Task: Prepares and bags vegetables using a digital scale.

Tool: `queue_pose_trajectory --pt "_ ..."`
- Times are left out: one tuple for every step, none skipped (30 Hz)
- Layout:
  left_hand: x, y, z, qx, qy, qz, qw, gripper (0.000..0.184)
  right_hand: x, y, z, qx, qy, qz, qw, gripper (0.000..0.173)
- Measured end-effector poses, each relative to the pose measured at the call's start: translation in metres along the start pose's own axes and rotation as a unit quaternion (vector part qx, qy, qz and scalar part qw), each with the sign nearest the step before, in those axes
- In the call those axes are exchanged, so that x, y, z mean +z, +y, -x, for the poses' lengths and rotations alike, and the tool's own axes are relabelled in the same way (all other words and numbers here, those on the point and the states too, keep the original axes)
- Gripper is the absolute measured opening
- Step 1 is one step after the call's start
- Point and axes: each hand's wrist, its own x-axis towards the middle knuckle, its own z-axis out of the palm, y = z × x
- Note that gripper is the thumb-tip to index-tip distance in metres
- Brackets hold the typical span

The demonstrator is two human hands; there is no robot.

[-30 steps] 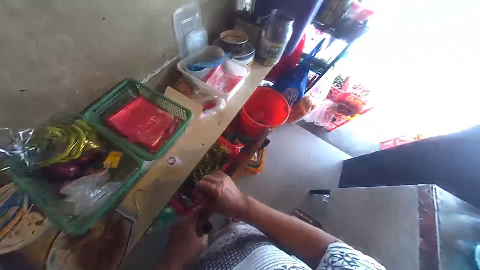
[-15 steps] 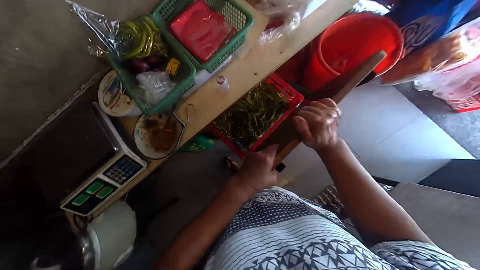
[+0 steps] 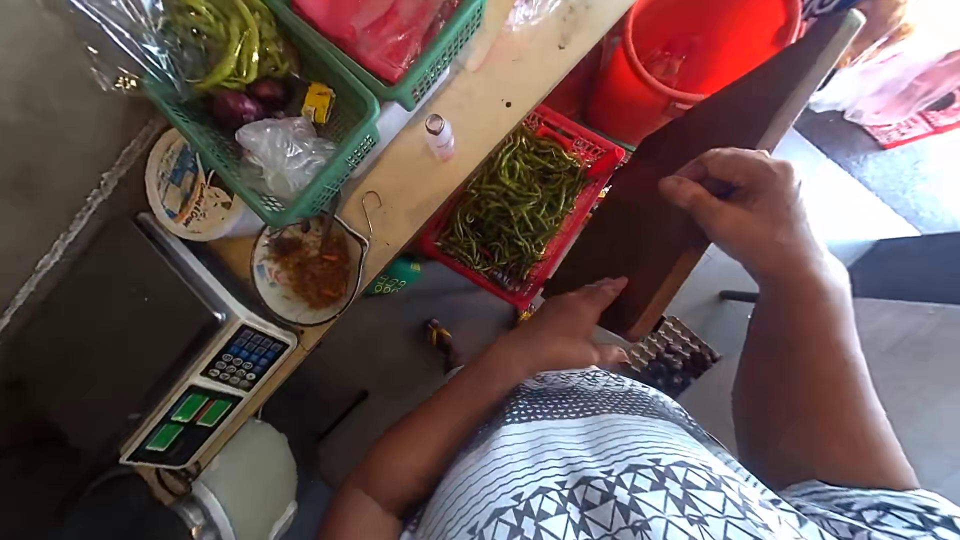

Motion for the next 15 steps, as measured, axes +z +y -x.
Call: queue_pose_trajectory --pt "-0.006 -0.016 0.012 0.002 -0.01 0.086 0.996 0.082 -0.002 -0.02 0.005 0.039 -0.001 0.015 0.999 0.029" --pt "-0.011 -0.033 0.027 -0.011 -0.013 0.151 0.988 0.077 -0.003 -0.046 0.01 0.062 -0.001 0.03 0.998 0.029" --pt "-0.015 -0.053 0.043 -0.04 -0.01 0.178 0.983 0.072 0.001 -0.074 0.012 0.071 -0.003 0.038 0.997 0.029" --pt "-0.019 -0.072 0.061 -0.085 -0.011 0.165 0.983 0.067 0.011 -0.1 0.014 0.07 -0.005 0.04 0.997 0.029" --pt "-0.023 -0.092 0.08 -0.134 -0.015 0.123 0.983 0.063 0.028 -0.123 0.016 0.06 -0.012 0.034 0.998 0.028" --pt "-0.026 -0.113 0.099 -0.179 -0.024 0.07 0.981 0.061 0.051 -0.139 0.017 0.047 -0.03 0.018 0.998 0.025" --pt "-0.027 -0.138 0.119 -0.216 -0.032 0.024 0.976 0.06 0.079 -0.148 0.017 0.042 -0.067 -0.004 0.997 0.02" --pt "-0.027 -0.161 0.14 -0.241 -0.037 -0.003 0.97 0.058 0.111 -0.15 0.016 0.055 -0.125 -0.023 0.99 0.017" --pt "-0.027 -0.182 0.162 -0.261 -0.037 -0.016 0.964 0.057 0.145 -0.143 0.015 0.083 -0.196 -0.026 0.977 0.016" --pt "-0.029 -0.2 0.184 -0.285 -0.039 -0.019 0.958 0.056 0.18 -0.132 0.013 0.124 -0.269 -0.015 0.955 0.016" --pt "-0.032 -0.215 0.205 -0.313 -0.04 -0.015 0.949 0.055 0.213 -0.117 0.011 0.168 -0.33 0.006 0.929 0.017" --pt "-0.036 -0.228 0.224 -0.349 -0.04 -0.005 0.936 0.055 0.243 -0.1 0.009 0.208 -0.364 0.024 0.908 0.019" --pt "-0.038 -0.241 0.242 -0.379 -0.034 0.001 0.925 0.055 0.268 -0.083 0.007 0.239 -0.373 0.03 0.896 0.02" --pt "-0.04 -0.254 0.26 -0.407 -0.027 0.003 0.913 0.055 0.289 -0.066 0.003 0.266 -0.368 0.035 0.89 0.023" --pt "-0.039 -0.265 0.276 -0.433 -0.017 0.004 0.901 0.055 0.304 -0.052 -0.001 0.292 -0.355 0.042 0.887 0.026"
